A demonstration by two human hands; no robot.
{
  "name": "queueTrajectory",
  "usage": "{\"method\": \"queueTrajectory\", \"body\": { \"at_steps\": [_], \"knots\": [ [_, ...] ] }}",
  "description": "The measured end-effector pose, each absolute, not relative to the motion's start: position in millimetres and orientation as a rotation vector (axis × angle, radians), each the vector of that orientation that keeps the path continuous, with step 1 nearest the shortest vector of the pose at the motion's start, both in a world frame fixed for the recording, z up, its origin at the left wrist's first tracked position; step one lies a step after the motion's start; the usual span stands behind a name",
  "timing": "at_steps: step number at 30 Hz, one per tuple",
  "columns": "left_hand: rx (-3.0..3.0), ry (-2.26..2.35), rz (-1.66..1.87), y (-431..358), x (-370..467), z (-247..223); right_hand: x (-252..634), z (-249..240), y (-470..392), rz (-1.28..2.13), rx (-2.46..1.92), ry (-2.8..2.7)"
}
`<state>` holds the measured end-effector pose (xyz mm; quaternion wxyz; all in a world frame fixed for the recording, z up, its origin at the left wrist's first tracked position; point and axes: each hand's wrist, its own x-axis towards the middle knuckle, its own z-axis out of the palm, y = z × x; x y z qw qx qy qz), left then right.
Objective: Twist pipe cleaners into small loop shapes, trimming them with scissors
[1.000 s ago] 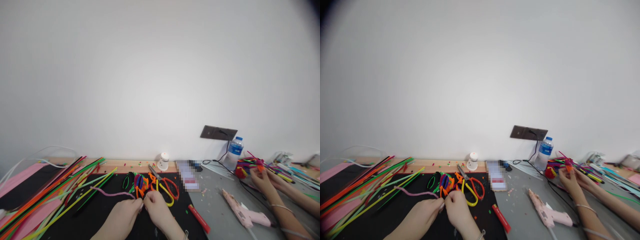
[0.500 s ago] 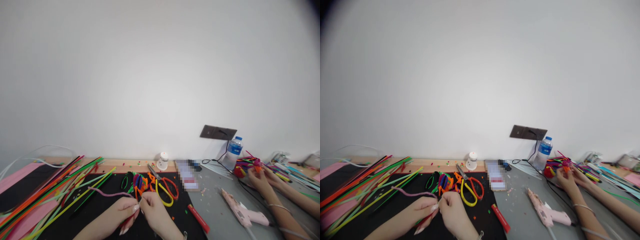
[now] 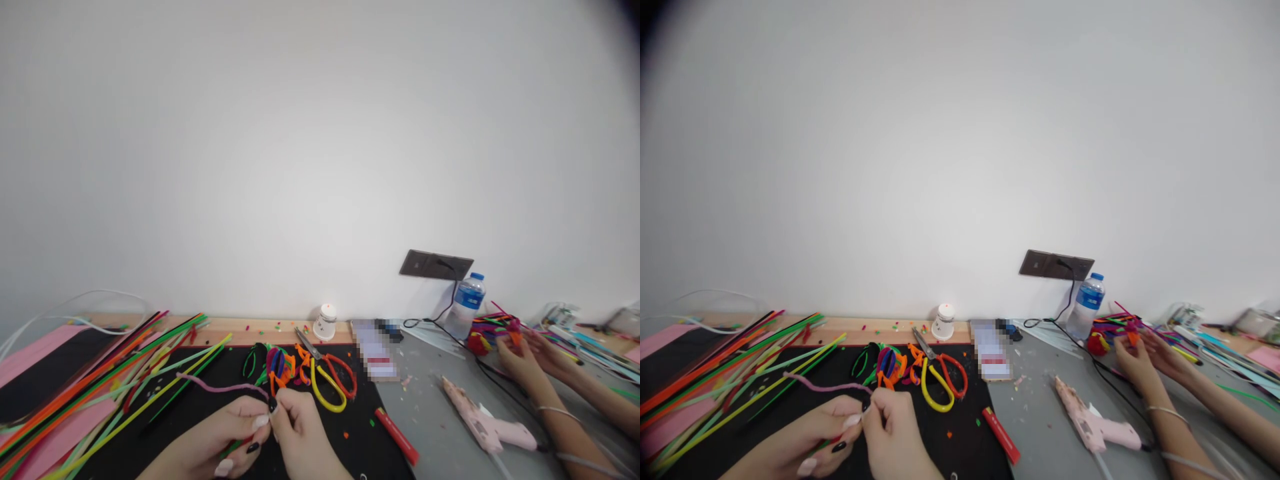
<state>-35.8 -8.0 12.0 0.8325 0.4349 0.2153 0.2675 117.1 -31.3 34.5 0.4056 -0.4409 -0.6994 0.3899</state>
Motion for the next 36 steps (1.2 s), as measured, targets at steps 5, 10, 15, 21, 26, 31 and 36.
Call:
{"method": "queueTrajectory", "body": {
  "at_steps": [5, 10, 15, 21, 26, 31, 36],
  "knots": [
    [0.809, 0.357, 0.539, -8.4, -33.2, 12.8, 116.6, 37.1, -33.6, 0.817, -1.144, -1.814],
    [0.835, 0.393, 0.591, -9.3, -27.9, 12.9, 119.3, 32.4, -21.6, 0.994, -1.081, -1.715],
    [0.949, 0.551, 0.695, -8.0, -20.0, 13.6, 130.2, 25.7, -7.4, 0.952, -1.134, -1.646],
    [1.061, 0.693, 0.829, -2.5, -16.0, 11.1, 165.5, 32.2, 9.8, 0.317, -1.532, -1.534],
    [0.999, 0.719, 0.907, 3.8, -16.2, 4.4, 186.4, 23.0, 18.5, 0.025, -1.786, -1.673],
    [0.900, 0.728, 0.920, 7.4, -15.7, 5.3, 191.2, 14.6, 20.4, 0.091, -1.971, -1.801],
    [0.876, 0.759, 0.926, 6.2, -14.6, 10.2, 195.4, 16.0, 23.1, 0.162, -2.069, -1.868]
  ]
}}
